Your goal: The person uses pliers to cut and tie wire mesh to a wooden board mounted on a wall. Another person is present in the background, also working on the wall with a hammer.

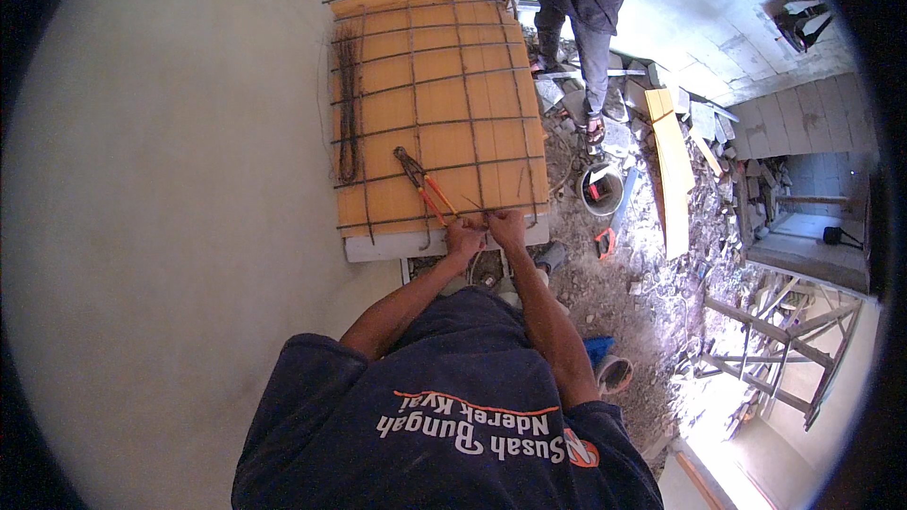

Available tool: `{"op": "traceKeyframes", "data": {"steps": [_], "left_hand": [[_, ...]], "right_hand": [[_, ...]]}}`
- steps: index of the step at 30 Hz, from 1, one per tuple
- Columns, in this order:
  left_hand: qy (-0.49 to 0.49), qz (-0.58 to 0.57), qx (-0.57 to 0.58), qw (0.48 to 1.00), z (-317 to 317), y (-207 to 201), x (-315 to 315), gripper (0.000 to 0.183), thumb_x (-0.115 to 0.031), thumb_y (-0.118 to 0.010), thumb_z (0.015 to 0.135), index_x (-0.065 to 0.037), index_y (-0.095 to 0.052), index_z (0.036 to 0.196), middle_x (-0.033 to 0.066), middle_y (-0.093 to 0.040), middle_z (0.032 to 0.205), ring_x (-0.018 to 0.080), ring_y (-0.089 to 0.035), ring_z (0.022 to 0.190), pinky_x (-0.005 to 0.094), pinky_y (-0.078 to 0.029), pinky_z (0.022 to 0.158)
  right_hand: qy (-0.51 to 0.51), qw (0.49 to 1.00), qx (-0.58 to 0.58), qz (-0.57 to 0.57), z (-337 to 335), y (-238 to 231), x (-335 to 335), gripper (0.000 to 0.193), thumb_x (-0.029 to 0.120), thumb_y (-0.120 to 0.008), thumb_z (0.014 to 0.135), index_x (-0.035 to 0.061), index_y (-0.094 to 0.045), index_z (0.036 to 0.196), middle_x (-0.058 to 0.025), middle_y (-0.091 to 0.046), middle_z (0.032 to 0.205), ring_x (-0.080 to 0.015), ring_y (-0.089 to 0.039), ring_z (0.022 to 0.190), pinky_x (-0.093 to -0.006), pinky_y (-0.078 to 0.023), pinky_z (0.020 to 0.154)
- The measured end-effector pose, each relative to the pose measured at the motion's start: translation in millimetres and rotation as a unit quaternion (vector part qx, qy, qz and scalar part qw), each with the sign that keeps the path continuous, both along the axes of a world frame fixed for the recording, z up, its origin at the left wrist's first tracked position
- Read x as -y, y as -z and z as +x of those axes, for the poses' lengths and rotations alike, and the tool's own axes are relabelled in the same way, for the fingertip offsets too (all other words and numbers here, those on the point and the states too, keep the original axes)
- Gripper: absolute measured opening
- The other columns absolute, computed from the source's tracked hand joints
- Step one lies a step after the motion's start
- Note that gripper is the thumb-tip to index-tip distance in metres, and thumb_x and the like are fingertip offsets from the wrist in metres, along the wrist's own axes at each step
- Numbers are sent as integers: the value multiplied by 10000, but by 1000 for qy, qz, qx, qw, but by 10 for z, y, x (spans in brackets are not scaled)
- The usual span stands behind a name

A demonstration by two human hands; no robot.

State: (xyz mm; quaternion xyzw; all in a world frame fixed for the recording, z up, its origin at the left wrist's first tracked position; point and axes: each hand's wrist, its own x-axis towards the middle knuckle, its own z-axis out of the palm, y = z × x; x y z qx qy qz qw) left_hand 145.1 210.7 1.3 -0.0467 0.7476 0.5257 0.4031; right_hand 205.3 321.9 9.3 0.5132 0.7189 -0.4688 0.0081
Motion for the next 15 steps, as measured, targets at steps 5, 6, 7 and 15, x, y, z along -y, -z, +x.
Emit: {"op": "traceKeyframes", "data": {"steps": [5, 6, 7, 15], "left_hand": [[-7, 8, 5, 1000, -3, 66, -25, 262, -138, -814, 808, -40, -574, 775, 77, -643, 689, 183, -623, 501, 335, -497, 427], [2, -4, 4, 1000, -4, 106, -28, 245, -129, -798, 817, -40, -574, 777, 77, -641, 694, 182, -625, 508, 334, -500, 433], [9, -15, -1, 1000, -17, 199, -11, 229, -120, -782, 826, -40, -573, 779, 78, -640, 699, 180, -627, 515, 334, -503, 440], [35, 2, 27, 999, -45, 153, 29, 46, -42, -657, 867, -36, -614, 849, 70, -658, 772, 170, -645, 580, 326, -530, 488]], "right_hand": [[-10, 993, -76, 87, 99, 16, 47, 246, 232, -688, 830, -3, -760, 844, -218, -724, 797, -353, -731, 777, -462, -548, 690], [-10, 990, -76, 115, 99, 11, 57, 250, 235, -685, 827, -4, -760, 830, -220, -721, 785, -356, -730, 771, -461, -547, 695], [-10, 987, -78, 142, 78, 4, 78, 254, 237, -681, 823, -4, -761, 815, -223, -717, 773, -359, -730, 765, -461, -547, 699], [-14, 999, -37, 26, 54, -127, 66, 370, 376, -723, 803, 8, -759, 816, -224, -700, 730, -360, -724, 742, -462, -544, 696]]}}
